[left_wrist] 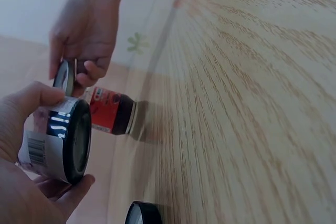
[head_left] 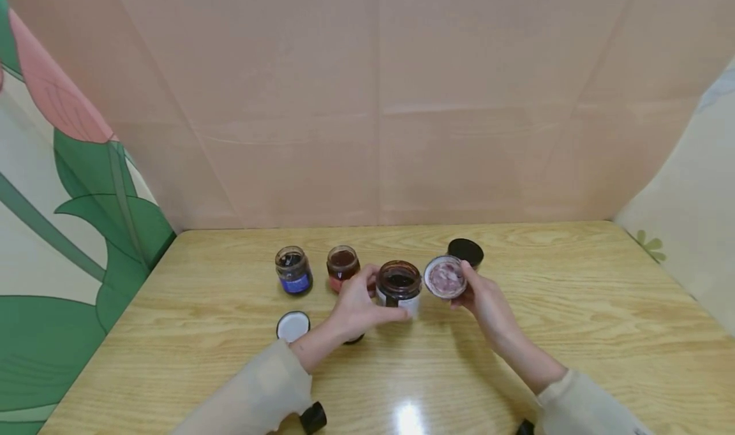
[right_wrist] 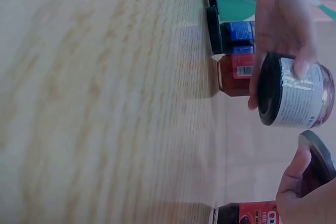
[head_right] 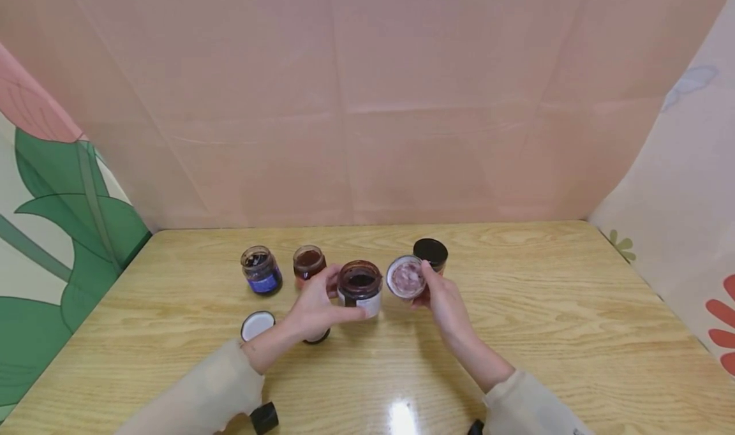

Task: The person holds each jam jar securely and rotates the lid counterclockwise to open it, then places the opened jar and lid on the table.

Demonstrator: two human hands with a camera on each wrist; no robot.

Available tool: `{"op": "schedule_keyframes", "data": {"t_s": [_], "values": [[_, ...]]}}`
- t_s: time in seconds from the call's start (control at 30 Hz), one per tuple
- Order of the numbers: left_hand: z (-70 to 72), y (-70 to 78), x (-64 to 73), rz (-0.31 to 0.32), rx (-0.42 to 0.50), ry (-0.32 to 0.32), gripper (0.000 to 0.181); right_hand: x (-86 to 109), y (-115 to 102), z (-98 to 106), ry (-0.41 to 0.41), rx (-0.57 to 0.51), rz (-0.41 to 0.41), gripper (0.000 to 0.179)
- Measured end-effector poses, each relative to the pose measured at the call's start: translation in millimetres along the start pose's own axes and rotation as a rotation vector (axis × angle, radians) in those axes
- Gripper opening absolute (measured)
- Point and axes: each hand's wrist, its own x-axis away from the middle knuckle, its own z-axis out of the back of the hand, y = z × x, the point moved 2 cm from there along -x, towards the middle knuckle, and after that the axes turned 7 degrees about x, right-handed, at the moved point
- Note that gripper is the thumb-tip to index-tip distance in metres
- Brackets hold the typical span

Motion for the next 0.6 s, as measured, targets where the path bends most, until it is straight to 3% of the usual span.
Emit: {"op": "schedule_keyframes", "data": {"t_s": [0.3, 0.6], "values": [[-6.3, -1.1, -6.6, 0.028, 0.002, 0.064, 0.074, 3.3, 0, 6, 0.004, 0.057, -0.009, 0.050], [-13.7, -3.4, -11.6, 0.117, 0.029, 0.123, 0.069, 6.2, 6, 15, 0.010, 0.256, -0.024, 0.053]]}}
